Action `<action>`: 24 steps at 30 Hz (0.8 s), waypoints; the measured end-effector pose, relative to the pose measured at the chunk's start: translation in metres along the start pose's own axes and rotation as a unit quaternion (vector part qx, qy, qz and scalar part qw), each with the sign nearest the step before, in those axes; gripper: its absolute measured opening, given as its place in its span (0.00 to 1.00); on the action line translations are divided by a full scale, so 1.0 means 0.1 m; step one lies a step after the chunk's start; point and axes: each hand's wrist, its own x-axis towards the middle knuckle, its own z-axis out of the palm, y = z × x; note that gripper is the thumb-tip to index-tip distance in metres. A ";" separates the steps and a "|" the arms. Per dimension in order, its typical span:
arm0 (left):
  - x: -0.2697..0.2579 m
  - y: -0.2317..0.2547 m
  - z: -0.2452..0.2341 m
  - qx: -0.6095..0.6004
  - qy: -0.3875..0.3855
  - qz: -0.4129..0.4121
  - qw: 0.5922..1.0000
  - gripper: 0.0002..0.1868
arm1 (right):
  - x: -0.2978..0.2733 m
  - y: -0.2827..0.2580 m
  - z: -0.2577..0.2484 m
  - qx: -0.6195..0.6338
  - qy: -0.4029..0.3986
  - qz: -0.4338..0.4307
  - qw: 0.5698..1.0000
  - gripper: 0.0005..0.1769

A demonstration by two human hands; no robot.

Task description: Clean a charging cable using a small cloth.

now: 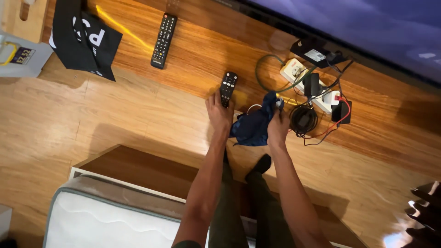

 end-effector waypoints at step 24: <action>-1.18 1.24 -1.35 -0.298 -0.253 0.076 0.917 0.61 | -1.19 -1.00 -0.69 0.283 -0.100 0.169 0.939 0.18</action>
